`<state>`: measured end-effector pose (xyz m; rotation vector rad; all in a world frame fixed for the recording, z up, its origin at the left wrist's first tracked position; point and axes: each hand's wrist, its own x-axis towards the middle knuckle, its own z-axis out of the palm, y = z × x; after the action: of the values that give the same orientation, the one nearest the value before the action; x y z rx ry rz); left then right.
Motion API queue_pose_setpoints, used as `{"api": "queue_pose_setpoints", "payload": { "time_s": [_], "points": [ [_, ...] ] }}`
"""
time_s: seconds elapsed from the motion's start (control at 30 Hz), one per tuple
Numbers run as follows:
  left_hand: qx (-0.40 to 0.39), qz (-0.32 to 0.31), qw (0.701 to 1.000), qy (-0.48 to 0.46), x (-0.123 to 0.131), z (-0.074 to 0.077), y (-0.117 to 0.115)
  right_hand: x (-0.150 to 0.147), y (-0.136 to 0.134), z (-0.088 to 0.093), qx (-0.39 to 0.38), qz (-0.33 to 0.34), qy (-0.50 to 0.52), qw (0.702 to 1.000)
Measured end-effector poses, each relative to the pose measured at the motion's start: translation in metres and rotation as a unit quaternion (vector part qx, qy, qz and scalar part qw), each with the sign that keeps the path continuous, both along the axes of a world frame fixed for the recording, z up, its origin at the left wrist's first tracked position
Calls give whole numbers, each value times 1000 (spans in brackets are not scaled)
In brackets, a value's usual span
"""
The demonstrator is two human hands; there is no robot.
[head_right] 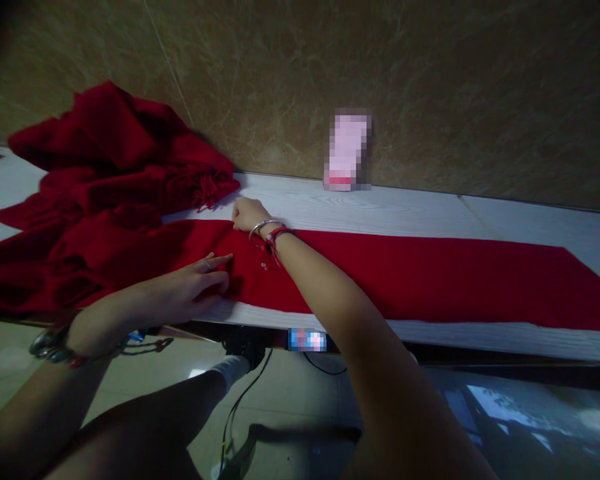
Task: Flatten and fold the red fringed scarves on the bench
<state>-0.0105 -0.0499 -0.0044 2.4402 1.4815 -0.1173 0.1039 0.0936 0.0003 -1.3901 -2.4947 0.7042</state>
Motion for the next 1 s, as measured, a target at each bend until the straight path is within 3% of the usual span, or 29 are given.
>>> {"api": "queue_pose_setpoints", "payload": {
  "time_s": [0.13, 0.33, 0.47, 0.67, 1.0],
  "points": [
    [-7, 24, 999, 30, 6, 4, 0, 6, -3, 1, -1, 27, 1, 1000],
    [11, 20, 1000, 10, 5, 4, 1, 30, 6, 23, -69, 127, -66, 987],
    [-7, 39, 999, 24, 4, 4, 0, 33, 3, 28, -2, 121, -100, 988],
    [-11, 28, 999, 28, 2, 2, 1, 28, -26, 17, 144, 110, -104, 978],
    [-18, 34, 999, 20, 4, 6, 1, 28, -36, 11, 165, 81, -95, 978]
  ]
}}
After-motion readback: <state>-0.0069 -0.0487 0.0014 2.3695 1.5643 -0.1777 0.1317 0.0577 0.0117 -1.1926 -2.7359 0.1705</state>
